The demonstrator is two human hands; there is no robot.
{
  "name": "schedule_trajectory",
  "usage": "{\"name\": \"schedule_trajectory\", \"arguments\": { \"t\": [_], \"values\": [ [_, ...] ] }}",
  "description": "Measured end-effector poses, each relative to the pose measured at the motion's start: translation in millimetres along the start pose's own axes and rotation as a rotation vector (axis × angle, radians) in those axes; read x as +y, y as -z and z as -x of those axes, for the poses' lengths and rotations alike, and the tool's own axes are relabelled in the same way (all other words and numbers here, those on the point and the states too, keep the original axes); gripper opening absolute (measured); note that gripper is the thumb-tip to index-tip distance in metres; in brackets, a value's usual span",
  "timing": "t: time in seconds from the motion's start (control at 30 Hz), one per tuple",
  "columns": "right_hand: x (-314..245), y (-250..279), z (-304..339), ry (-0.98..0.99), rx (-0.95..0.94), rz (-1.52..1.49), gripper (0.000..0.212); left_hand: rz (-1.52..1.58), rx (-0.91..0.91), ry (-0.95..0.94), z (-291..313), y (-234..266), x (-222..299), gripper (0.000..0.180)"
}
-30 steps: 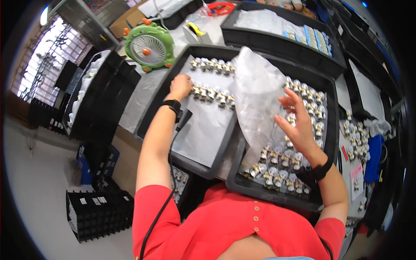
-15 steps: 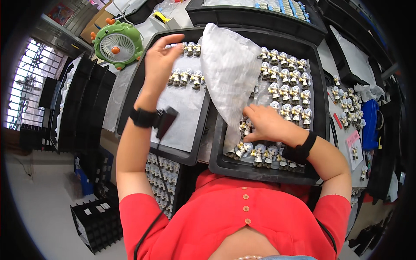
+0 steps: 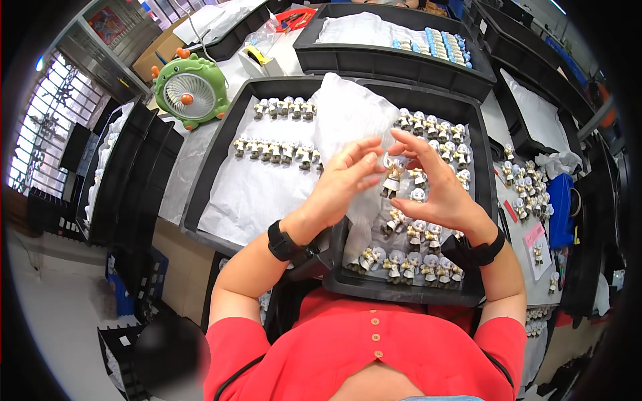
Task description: The person picks up small cylindrical components from a tray and uses a small tool to manipulate or adjust them. They handle the items one at a time, rotating them in their hands and placing them back into the tray. The task involves repetitive assembly or inspection of these small parts.
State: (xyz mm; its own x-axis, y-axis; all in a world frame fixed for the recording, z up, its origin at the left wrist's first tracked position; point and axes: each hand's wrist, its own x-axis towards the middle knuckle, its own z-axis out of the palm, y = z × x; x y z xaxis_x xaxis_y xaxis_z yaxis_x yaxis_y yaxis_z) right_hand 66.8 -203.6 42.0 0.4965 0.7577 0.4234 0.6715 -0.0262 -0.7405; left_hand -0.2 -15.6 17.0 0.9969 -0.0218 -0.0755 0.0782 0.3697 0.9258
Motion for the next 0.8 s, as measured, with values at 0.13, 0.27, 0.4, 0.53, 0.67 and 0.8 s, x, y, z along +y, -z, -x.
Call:
{"name": "schedule_trajectory", "arguments": {
  "t": [0.13, 0.27, 0.4, 0.53, 0.67, 0.8],
  "values": [
    [6, -7, -5, 0.116, 0.063, -0.001, 0.087, 0.162, -0.192, 0.098, 2, -4, 3, 0.043],
    [11, -13, -5, 0.123, 0.081, -0.017, 0.087, 0.182, -0.208, 0.103, 0, -1, 1, 0.046],
    [16, -14, -5, 0.106, 0.064, -0.045, 0.088, 0.196, -0.172, 0.086, 1, -3, -1, 0.049],
    [19, -16, -5, 0.106, 0.057, -0.044, 0.089, 0.183, -0.135, 0.075, 0, -3, 0, 0.053],
    [20, -19, -5, 0.123, 0.073, -0.018, 0.089, 0.040, -0.094, 0.003, 1, -8, -2, 0.061],
    [20, -21, -5, 0.128, 0.079, 0.039, 0.093, 0.077, -0.082, 0.028, 1, -6, -3, 0.063]
  ]
}}
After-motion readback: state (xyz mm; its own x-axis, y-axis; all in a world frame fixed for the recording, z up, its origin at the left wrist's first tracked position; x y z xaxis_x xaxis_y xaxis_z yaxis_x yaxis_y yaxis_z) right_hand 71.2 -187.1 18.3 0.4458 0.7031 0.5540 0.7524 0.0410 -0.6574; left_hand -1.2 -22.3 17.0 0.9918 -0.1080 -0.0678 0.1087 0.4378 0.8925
